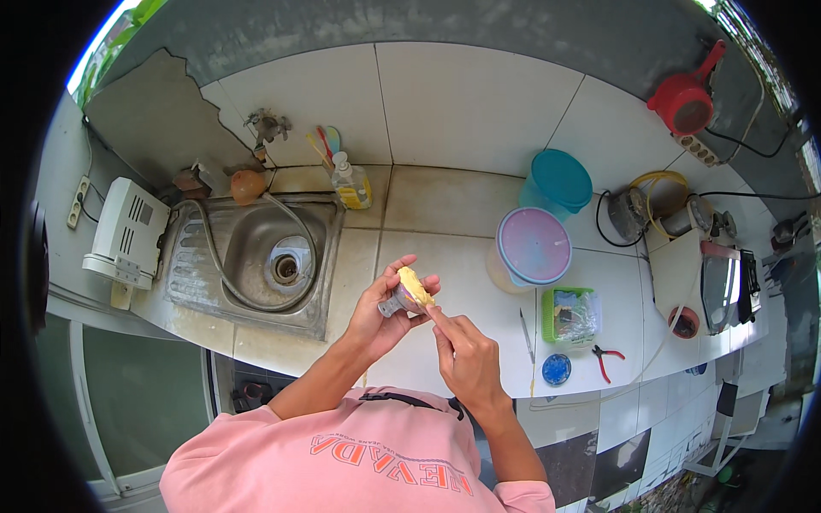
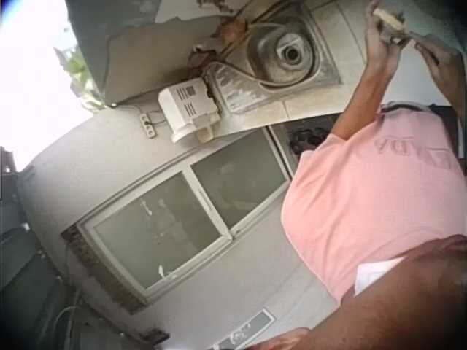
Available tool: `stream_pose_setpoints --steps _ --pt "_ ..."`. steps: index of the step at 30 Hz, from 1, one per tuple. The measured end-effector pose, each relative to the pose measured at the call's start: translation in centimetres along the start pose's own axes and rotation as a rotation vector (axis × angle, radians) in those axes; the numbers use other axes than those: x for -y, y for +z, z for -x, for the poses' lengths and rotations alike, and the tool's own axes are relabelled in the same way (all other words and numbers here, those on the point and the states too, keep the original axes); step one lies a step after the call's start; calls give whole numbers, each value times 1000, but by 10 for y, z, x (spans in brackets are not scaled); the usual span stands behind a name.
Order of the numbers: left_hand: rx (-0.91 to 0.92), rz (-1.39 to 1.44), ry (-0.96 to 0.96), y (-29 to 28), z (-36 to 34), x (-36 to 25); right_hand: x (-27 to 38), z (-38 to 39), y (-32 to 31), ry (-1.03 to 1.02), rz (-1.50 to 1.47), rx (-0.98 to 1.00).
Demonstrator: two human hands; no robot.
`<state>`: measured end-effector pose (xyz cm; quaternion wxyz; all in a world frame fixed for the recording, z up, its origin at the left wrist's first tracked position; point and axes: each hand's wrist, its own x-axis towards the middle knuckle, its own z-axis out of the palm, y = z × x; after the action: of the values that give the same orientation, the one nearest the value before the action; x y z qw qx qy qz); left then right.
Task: Cleaning and adjusting a dental impression model and mixing putty for further preparation.
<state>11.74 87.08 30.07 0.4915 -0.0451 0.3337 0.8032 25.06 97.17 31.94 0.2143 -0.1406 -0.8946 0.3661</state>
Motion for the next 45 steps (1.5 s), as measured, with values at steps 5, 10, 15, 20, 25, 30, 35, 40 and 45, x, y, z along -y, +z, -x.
stream_pose_setpoints --steps 5,10,15,20,25,30,35,40,45 --pt "51 -179 85 8 7 -5 -1 -7 -10 -41 28 98" --pt "-23 -154 152 13 8 4 -5 -8 2 -45 38 40" --pt "-64 -75 227 10 11 11 6 0 22 71 6 -98" --pt "4 -68 233 20 17 21 -7 -3 27 109 11 -197" --pt "88 56 174 18 17 6 1 6 -4 285 -158 -177" --pt "158 171 68 22 22 2 5 4 -23 73 -176 -196" --pt "65 -87 172 29 27 6 10 -3 -33 -30 45 -11" --pt "43 -186 239 21 24 9 18 -5 -20 -100 13 6" --pt "90 -103 274 20 25 6 17 -5 -10 -148 27 -7"
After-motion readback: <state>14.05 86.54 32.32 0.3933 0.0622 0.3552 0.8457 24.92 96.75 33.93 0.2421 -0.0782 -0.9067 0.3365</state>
